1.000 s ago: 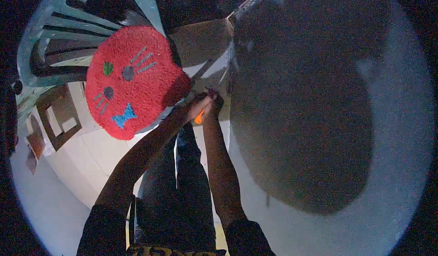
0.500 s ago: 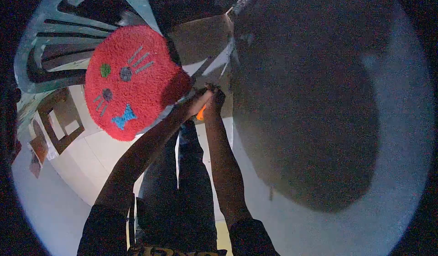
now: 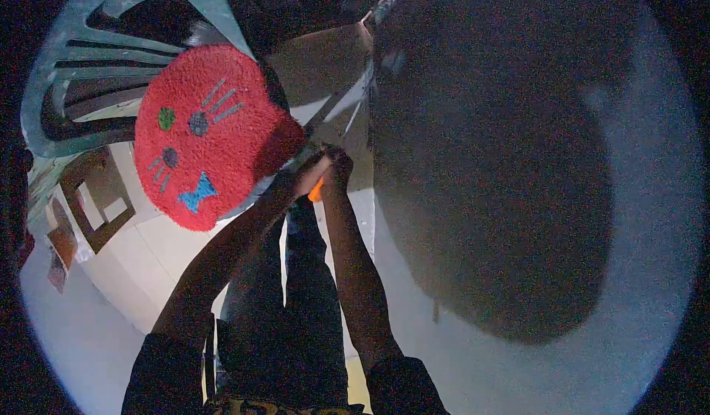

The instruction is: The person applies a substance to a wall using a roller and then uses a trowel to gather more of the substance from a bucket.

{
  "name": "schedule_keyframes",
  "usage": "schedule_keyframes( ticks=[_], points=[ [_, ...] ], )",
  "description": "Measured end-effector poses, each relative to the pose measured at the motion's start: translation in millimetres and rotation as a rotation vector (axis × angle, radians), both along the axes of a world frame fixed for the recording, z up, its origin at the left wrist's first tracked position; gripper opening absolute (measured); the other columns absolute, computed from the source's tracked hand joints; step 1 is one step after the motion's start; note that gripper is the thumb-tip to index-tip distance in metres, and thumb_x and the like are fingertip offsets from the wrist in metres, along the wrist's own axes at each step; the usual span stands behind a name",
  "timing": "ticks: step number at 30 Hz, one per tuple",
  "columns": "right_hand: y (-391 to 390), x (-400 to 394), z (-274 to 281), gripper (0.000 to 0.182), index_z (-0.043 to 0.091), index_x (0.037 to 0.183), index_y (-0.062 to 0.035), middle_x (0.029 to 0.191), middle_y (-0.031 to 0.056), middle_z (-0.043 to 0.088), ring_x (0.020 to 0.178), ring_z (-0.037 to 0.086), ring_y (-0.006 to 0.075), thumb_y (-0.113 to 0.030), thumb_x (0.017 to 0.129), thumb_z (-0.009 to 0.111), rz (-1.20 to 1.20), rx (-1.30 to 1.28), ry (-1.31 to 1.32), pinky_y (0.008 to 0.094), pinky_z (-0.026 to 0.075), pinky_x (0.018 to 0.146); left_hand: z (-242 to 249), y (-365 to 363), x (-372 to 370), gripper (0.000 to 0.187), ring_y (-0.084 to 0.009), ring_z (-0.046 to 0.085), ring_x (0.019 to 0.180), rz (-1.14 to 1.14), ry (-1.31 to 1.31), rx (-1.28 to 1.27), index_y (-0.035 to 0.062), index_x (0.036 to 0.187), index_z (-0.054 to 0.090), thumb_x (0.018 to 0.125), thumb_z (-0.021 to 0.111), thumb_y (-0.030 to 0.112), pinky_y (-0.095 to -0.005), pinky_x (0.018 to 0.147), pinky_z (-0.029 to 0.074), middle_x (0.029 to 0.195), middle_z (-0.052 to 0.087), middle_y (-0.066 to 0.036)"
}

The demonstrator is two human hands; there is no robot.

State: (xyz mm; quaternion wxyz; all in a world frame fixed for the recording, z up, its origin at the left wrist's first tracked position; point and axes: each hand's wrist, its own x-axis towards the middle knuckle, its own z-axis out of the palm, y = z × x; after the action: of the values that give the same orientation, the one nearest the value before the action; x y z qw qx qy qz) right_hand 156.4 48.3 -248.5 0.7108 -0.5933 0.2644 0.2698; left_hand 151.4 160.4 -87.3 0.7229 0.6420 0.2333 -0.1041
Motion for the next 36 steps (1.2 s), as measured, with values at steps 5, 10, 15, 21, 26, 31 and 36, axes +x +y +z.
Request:
schedule_keyframes(
  ticks=[5,10,15,21,26,31,36],
  points=[
    [-6,-13,26,0.016,0.066,0.088,-0.0035,0.083,0.003,0.062,0.072,0.056,0.0164,-0.013,0.075,0.064,-0.014,0.093,0.046,0.0282,0.045,0.068,-15,-6,-16,0.029,-0.0203,0.056,0.081,-0.077,-0.032,0.092,0.0018,0.094,0.056,0.089,0.048,0.03,-0.0337,0.08,0.044,0.084,0.059,-0.013],
    [-50,-74,43,0.009,0.058,0.076,-0.0072,0.075,0.0023,0.056,0.069,0.055,0.014,-0.013,0.077,0.066,-0.059,-0.105,-0.06,0.03,0.044,0.063,-123,-81,-96,0.052,-0.0268,0.053,0.099,-0.313,0.063,-0.368,-0.0024,0.105,0.051,0.088,0.042,0.046,-0.0358,0.088,0.04,0.106,0.056,-0.02],
    [-63,-108,90,0.013,0.058,0.077,-0.0044,0.074,0.0017,0.056,0.067,0.052,0.0132,-0.013,0.076,0.068,0.072,-0.261,0.097,0.0281,0.044,0.064,-97,-104,-143,0.062,-0.0228,0.049,0.111,-0.24,0.262,-0.191,0.0008,0.118,0.048,0.085,0.048,0.052,-0.0319,0.093,0.038,0.114,0.055,-0.014],
    [-47,-89,67,0.015,0.058,0.079,-0.0041,0.076,0.0033,0.057,0.068,0.054,0.0141,-0.016,0.076,0.068,0.218,-0.36,-0.163,0.0271,0.045,0.064,-123,-104,-135,0.054,-0.0223,0.05,0.106,-0.031,0.047,-0.378,0.0011,0.113,0.05,0.088,0.045,0.049,-0.0322,0.091,0.039,0.11,0.056,-0.013],
    [-17,-20,70,0.02,0.058,0.08,-0.0041,0.078,0.005,0.057,0.071,0.054,0.0162,-0.02,0.074,0.067,0.135,-0.196,-0.058,0.0313,0.044,0.064,-49,-39,-43,0.036,-0.0251,0.051,0.099,-0.108,-0.097,0.004,0.0008,0.11,0.046,0.094,0.038,0.032,-0.035,0.088,0.039,0.104,0.054,-0.014],
    [-7,34,83,0.031,0.056,0.081,-0.0033,0.078,0.0054,0.054,0.071,0.054,0.0185,-0.027,0.067,0.07,0.19,-0.175,0.01,0.0356,0.042,0.063,-31,-31,-6,0.035,-0.0282,0.051,0.1,-0.066,-0.364,0.099,0.0022,0.115,0.044,0.093,0.039,0.03,-0.0364,0.09,0.038,0.104,0.052,-0.018],
    [-36,-6,100,0.02,0.063,0.078,-0.0038,0.069,0.0035,0.059,0.065,0.053,0.0134,-0.024,0.079,0.063,0.005,-0.127,0.026,0.0287,0.042,0.06,-171,-129,-71,0.05,-0.0269,0.048,0.107,-0.059,0.025,-0.566,0.0005,0.118,0.045,0.089,0.046,0.041,-0.0357,0.094,0.035,0.112,0.051,-0.016]
  ],
)
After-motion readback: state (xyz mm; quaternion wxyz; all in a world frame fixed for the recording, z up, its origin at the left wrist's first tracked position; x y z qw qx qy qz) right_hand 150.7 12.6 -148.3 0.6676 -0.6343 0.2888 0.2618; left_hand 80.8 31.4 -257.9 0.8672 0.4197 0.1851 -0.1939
